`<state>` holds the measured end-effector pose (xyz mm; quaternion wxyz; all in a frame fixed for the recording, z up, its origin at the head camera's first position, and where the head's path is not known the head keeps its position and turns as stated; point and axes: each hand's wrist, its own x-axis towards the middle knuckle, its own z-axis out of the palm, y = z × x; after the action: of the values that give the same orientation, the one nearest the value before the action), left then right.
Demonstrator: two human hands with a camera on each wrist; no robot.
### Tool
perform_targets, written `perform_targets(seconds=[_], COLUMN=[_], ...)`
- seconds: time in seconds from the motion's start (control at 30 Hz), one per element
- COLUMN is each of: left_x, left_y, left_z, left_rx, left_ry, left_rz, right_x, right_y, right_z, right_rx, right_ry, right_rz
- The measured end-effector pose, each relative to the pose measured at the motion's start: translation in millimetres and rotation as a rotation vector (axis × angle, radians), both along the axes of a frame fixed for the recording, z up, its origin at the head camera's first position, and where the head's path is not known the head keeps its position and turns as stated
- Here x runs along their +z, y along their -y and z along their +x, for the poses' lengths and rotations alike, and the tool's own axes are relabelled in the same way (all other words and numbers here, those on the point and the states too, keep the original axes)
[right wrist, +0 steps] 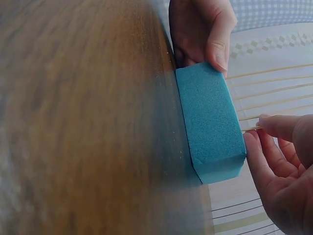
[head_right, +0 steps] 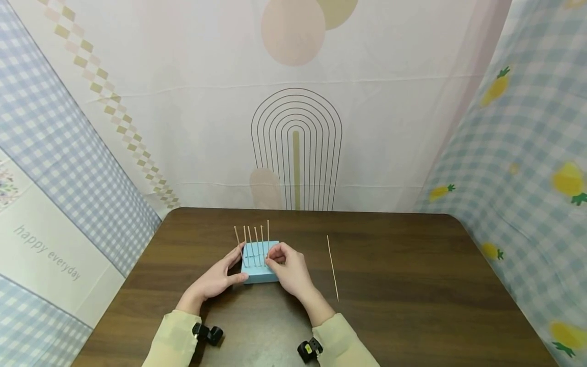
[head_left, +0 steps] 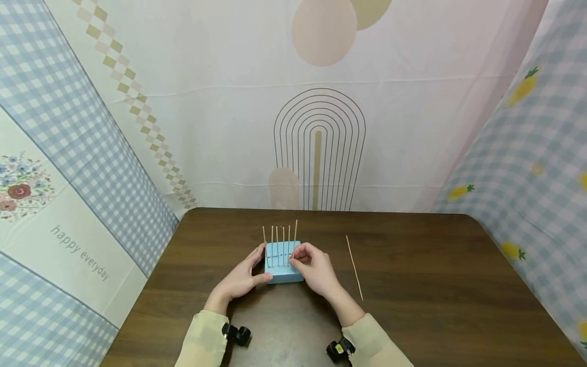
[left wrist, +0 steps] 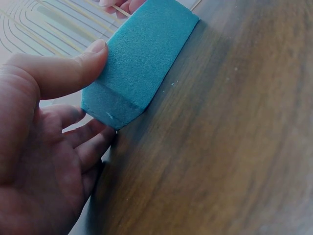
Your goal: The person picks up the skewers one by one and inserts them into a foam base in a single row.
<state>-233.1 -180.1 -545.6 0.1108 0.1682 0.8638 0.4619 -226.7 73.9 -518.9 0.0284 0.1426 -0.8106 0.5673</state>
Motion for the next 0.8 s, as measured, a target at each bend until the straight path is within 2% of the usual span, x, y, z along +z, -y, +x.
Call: perform_targets(seconds=[0.8], left_x=[-0.1], left_y=[0.0], left_z=[0.4], left_rx=[-0.001], left_ry=[0.001], left_rz=[0.010], right_x=[2.8], right_y=[2.7], right_z=[2.2], right_rx=[-0.011], right_ry=[-0.021], right_rz=[0.087])
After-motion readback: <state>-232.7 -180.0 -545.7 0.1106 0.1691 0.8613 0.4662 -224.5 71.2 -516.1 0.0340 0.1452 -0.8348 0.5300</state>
